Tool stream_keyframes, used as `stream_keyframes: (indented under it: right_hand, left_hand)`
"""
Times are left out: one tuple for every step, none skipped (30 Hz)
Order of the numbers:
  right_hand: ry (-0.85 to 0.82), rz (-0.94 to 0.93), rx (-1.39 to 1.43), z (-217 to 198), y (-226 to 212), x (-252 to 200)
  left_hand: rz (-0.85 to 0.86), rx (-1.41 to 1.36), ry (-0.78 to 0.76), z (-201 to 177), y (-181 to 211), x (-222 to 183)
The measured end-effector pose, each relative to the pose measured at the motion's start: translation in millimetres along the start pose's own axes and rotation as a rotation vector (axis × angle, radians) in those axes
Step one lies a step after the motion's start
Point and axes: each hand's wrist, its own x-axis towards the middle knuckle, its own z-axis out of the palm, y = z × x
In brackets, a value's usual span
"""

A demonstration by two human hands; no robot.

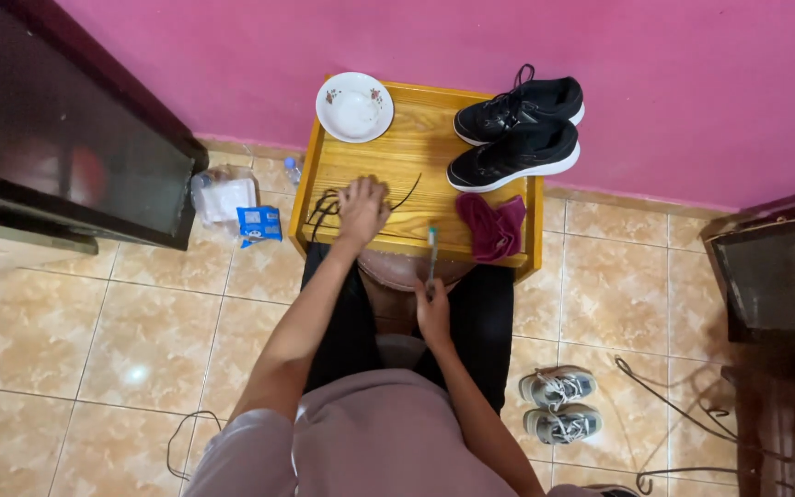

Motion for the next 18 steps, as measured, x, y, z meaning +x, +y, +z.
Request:
stream_keyframes:
  right_hand:
    - [-0.001,-0.006,-0.001,0,0,1]
    - [0.0,-0.011,-0.003,0,0,1]
    - [0.0,-0.011,-0.011,-3,1,0]
    - [-0.002,-0.012,-0.017,-5,-6,-1]
    - [0.009,-0.028,-0.035,-9,-11,-3]
    - [0.02,-0.043,-0.052,-13,-16,-4]
    - [0.021,-0.042,-0.061,-16,-14,-4]
    - [0.028,-0.025,-0.045,-18,-12,-3]
    - [0.033,-0.01,-0.026,-19,-9,-3]
    - [0.033,-0.009,-0.032,-22,-3,-4]
    - [0.013,0.003,-0.033,-21,2,-3]
    - [-0.007,0.015,-0.034,-20,6,-3]
    - [-0.011,0.013,-0.037,-15,11,-1]
    - [-0.075,0.026,0.008,-10,15,1]
    - [-0.136,0.039,0.057,-4,19,3]
    - [-0.136,0.037,0.057,3,6,9]
    - [-0.21,0.036,0.223,12,-6,13]
    - [-0.284,0.036,0.39,20,-18,17]
  left_hand:
    - [-0.001,0.001,0.006,15,4,10]
    - [-0.021,-0.014,-0.029,30,7,20]
    - [-0.045,-0.035,-0.068,46,12,27]
    - [-0.049,-0.04,-0.066,50,16,34]
    - [-0.038,0.007,-0.076,55,22,40]
    - [-0.027,0.054,-0.087,60,27,46]
    - [-0.029,0.045,-0.088,66,30,51]
    - [0.003,0.069,-0.044,71,33,56]
    - [0.033,0.096,0.001,76,34,61]
    - [0.03,0.091,0.001,81,36,63]
    - [-0.001,0.053,-0.011,84,36,66]
    - [-0.032,0.014,-0.024,86,35,70]
    - [-0.037,0.014,-0.021,61,46,63]
    - [-0.097,-0.331,0.033,36,56,56]
    - [-0.151,-0.675,0.086,10,66,51]
    - [-0.15,-0.674,0.088,3,74,51]
    - [-0.184,-0.868,0.125,-3,80,49]
    - [-0.217,-1.062,0.163,-10,86,46]
